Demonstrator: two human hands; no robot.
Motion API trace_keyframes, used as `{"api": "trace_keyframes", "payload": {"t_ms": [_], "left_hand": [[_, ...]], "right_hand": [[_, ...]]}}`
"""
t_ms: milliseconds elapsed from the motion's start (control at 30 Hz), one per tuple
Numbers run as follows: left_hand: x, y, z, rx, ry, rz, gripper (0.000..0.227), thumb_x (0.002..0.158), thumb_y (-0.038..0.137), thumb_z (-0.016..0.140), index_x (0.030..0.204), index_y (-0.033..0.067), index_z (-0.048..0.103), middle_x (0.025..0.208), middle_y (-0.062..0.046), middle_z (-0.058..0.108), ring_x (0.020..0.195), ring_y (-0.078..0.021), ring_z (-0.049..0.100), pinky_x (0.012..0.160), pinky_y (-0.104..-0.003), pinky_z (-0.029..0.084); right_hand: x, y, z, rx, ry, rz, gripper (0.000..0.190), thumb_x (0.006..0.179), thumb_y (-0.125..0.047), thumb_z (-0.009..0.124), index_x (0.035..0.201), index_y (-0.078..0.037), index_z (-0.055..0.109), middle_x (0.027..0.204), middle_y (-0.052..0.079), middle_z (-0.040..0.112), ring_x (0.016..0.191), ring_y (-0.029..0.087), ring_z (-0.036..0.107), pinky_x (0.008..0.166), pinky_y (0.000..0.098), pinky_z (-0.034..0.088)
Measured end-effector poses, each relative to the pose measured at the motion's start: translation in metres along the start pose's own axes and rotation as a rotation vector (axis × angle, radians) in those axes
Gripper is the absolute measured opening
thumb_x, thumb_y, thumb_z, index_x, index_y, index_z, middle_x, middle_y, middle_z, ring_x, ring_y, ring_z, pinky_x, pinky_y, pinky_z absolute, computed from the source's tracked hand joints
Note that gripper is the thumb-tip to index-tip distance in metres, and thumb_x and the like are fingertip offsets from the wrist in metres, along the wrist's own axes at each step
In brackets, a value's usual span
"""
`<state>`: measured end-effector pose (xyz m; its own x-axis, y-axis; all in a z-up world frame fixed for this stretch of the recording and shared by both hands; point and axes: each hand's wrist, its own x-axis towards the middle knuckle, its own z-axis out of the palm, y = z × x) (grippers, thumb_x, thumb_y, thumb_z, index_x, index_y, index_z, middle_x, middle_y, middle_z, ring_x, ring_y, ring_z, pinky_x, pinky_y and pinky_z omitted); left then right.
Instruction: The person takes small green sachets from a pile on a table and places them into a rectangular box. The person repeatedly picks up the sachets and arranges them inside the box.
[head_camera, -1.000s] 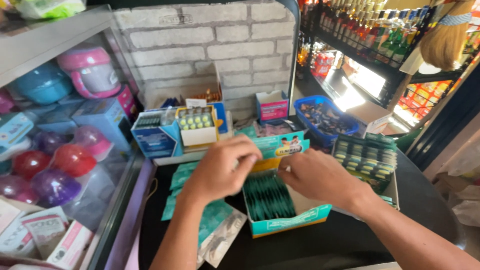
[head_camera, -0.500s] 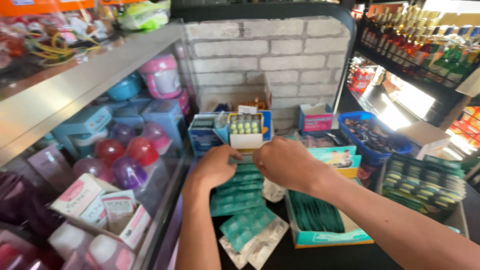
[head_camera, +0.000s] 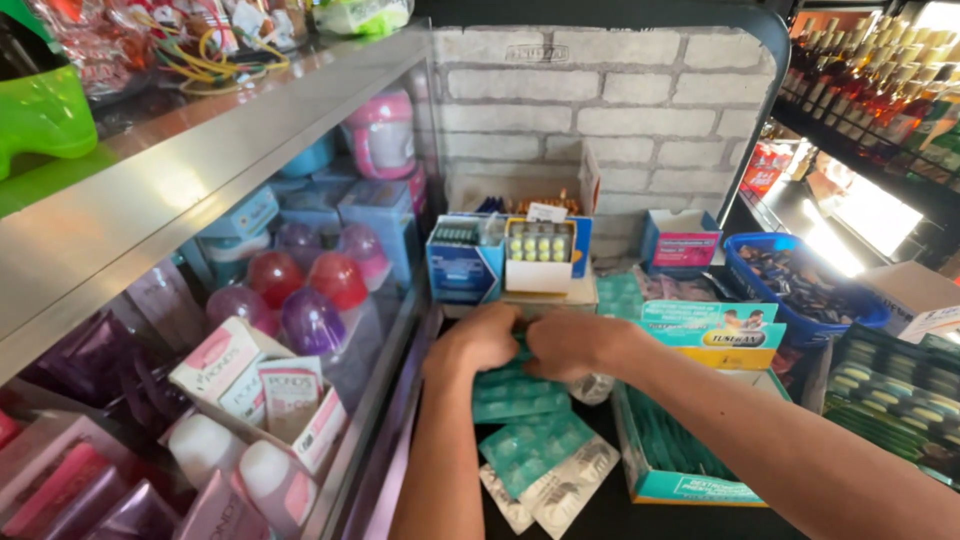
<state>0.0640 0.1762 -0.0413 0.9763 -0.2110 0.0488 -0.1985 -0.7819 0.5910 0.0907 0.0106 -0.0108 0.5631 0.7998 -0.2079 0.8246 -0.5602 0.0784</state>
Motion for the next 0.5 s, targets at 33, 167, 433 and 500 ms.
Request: {"api": "trace_keyframes", "payload": {"t_ms": [33,167,433,500], "left_hand": [[0.002,-0.001,0.002,-0.001,-0.001,0.001,0.045,0.074,-0.003,0.057,0.116,0.0059,0.073,0.121,-0.022,0.070,0.120,-0.0333,0.066,0.099,-0.043,0.052],[-0.003,0.005,-0.003,0.060,0.064,-0.013,0.039,0.076,-0.001,0.060,0.110,0.0054,0.076,0.117,-0.023,0.070,0.119,-0.0348,0.065,0.099,-0.046,0.051],[-0.018,0.035,-0.024,-0.031,0.363,0.225,0.036,0.074,0.009,0.077,0.109,0.0018,0.073,0.107,-0.021,0.073,0.107,-0.0372,0.068,0.088,-0.046,0.053],[-0.026,0.053,-0.032,-0.170,0.436,0.227,0.033,0.079,0.007,0.075,0.111,0.0006,0.070,0.086,-0.015,0.069,0.081,-0.0324,0.069,0.074,-0.042,0.054]], "right_hand": [[-0.001,-0.001,0.000,0.000,-0.001,0.002,0.044,0.089,-0.038,0.065,0.092,0.005,0.073,0.099,0.025,0.072,0.093,0.044,0.070,0.087,0.0533,0.055],[0.005,0.004,0.008,0.010,-0.009,-0.013,0.040,0.096,-0.033,0.057,0.095,0.004,0.073,0.107,0.023,0.072,0.106,0.040,0.067,0.098,0.0521,0.049],[-0.047,-0.007,-0.031,-0.016,0.273,0.054,0.033,0.086,-0.011,0.058,0.116,-0.001,0.068,0.144,0.015,0.053,0.131,0.040,0.046,0.104,0.0539,0.042],[-0.066,-0.004,-0.042,-0.023,0.516,0.012,0.041,0.082,-0.006,0.061,0.122,0.003,0.062,0.138,0.018,0.055,0.129,0.040,0.046,0.105,0.0530,0.041]]}}
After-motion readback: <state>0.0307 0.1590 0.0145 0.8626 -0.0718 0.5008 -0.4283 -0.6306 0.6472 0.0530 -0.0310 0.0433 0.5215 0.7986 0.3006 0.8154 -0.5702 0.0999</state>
